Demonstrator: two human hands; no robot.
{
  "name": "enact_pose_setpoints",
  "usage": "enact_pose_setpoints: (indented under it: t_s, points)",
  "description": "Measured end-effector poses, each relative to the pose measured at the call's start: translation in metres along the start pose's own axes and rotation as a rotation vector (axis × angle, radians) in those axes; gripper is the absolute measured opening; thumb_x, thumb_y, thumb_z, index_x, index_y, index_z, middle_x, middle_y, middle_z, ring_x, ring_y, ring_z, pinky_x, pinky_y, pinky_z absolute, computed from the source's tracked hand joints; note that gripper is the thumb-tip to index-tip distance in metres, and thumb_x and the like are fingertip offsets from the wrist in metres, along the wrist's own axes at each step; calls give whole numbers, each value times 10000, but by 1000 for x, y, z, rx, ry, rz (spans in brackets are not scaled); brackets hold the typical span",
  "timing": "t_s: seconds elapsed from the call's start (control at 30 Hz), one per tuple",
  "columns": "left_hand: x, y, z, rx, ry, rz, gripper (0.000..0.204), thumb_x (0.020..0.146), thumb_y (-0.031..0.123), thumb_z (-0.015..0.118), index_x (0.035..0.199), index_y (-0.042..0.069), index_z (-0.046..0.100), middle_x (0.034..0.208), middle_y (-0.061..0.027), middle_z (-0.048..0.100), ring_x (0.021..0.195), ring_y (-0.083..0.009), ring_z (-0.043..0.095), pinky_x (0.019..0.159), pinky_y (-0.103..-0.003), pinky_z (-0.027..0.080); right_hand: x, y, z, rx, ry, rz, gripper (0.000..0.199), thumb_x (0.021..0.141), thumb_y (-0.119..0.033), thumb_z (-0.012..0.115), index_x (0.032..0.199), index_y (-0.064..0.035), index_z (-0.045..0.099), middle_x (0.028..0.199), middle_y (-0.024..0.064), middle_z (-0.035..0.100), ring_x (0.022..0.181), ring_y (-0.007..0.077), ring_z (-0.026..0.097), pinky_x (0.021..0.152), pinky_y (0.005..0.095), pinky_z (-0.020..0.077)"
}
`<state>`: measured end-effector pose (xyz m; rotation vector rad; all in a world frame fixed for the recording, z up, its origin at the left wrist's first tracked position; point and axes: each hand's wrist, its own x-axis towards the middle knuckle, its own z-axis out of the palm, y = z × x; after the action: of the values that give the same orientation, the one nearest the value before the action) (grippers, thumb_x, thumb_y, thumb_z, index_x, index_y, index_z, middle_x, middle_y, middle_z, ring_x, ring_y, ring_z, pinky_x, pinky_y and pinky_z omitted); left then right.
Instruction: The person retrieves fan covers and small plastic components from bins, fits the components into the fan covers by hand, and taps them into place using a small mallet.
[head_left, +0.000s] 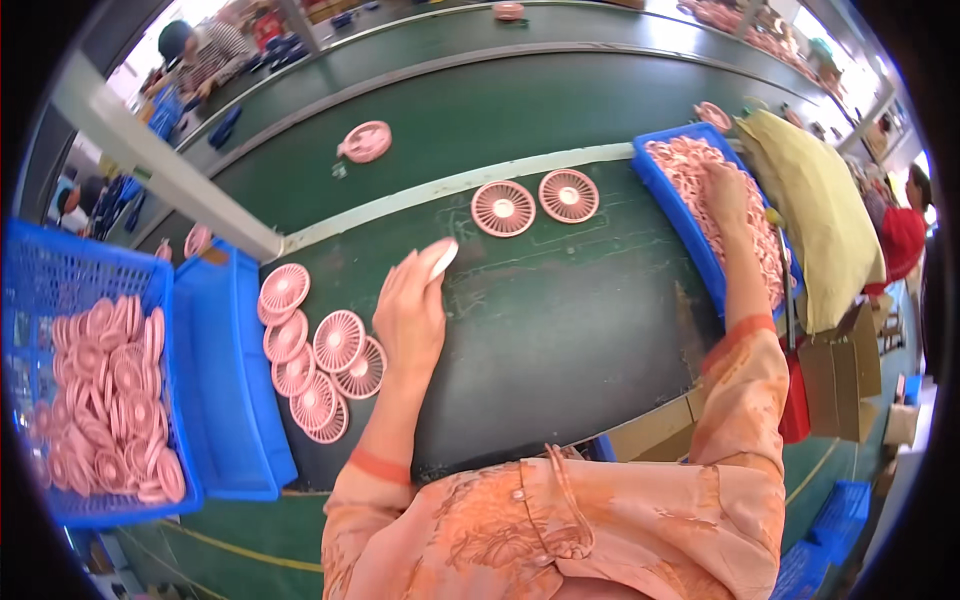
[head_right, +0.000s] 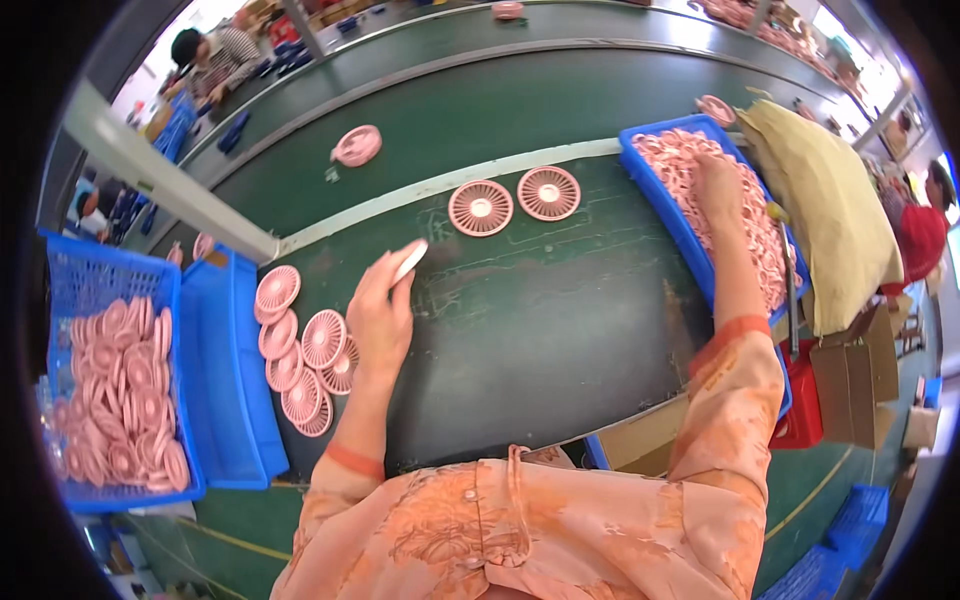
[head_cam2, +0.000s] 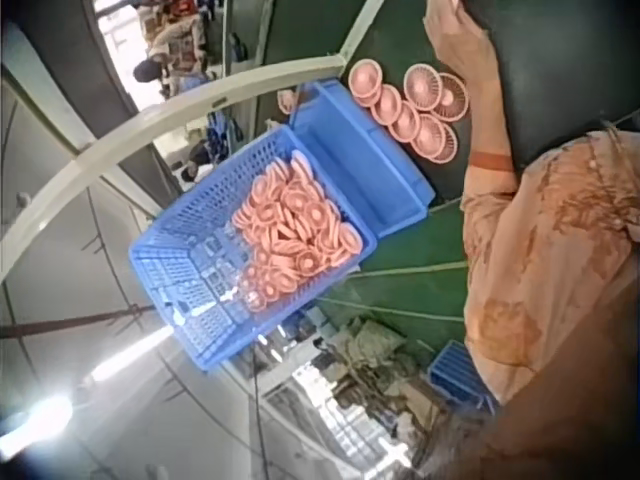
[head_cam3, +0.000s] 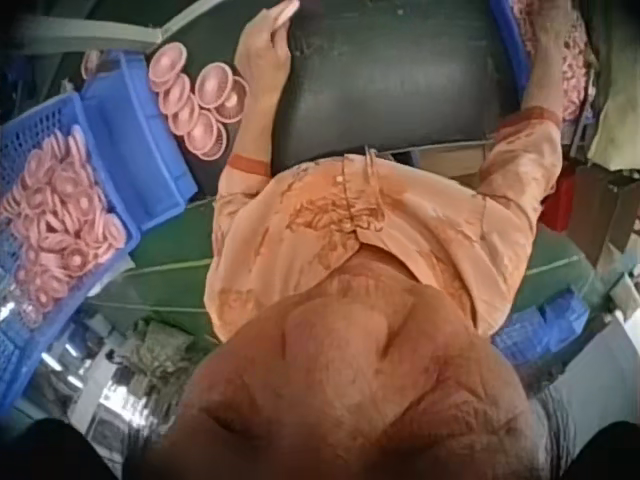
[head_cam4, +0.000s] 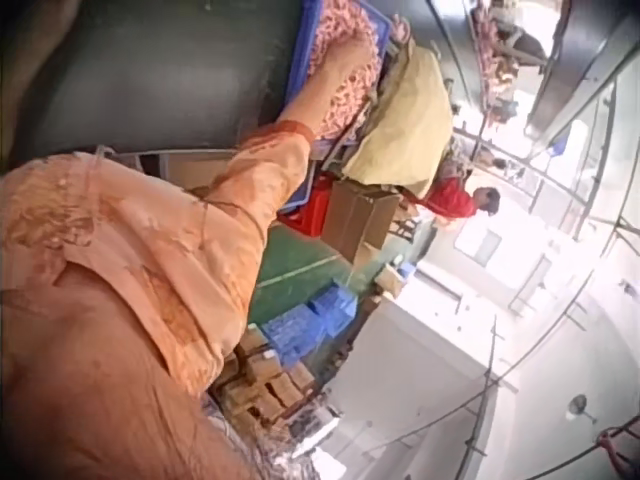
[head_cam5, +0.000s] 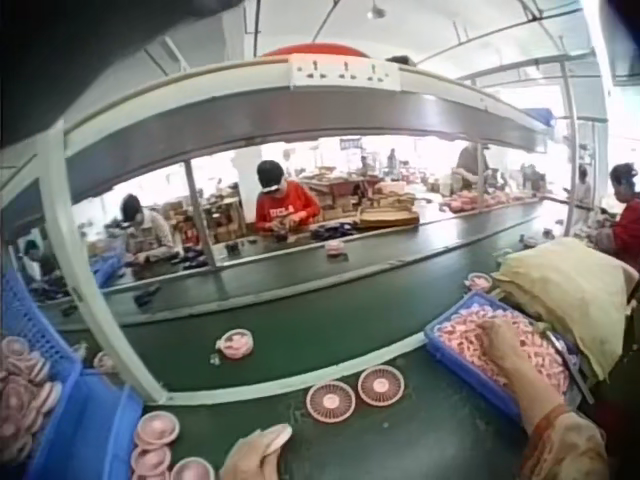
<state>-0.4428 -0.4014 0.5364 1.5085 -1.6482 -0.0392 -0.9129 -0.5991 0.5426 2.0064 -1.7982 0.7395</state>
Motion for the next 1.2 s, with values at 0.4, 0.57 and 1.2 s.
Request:
enact_pose_setpoints:
  t_s: [0.4, 0.57, 1.2]
  points:
    - [6, -18, 8, 85, -166, 28, 561, 796, 205, 797, 1305, 66, 609, 1388, -170, 546, 1383, -394, 421, 1133, -515, 356, -56, -23, -73, 209, -112, 244, 287, 835, -272, 807, 865, 2, 726, 840, 87, 700, 757, 169, 661, 721, 322, 527]
    - [-32, -27, -75, 446, -144, -171, 651, 804, 332, 784, 1306, -22, 569, 1267, -246, 563, 1243, -404, 505, 1073, -477, 410, -141, -100, -105, 967, -152, 342, 80, 850, -72, 782, 848, -33, 712, 965, 5, 695, 862, 84, 626, 772, 238, 487]
    - [-101, -2, -90, -921, -88, -631, 206, 926, 85, 737, 1078, 34, 608, 1027, -58, 701, 867, -120, 686, 794, -269, 584, -225, -301, -114, 1849, -920, 552, 270, 935, -71, 714, 1196, -28, 665, 1082, 20, 667, 930, 108, 668, 851, 267, 566]
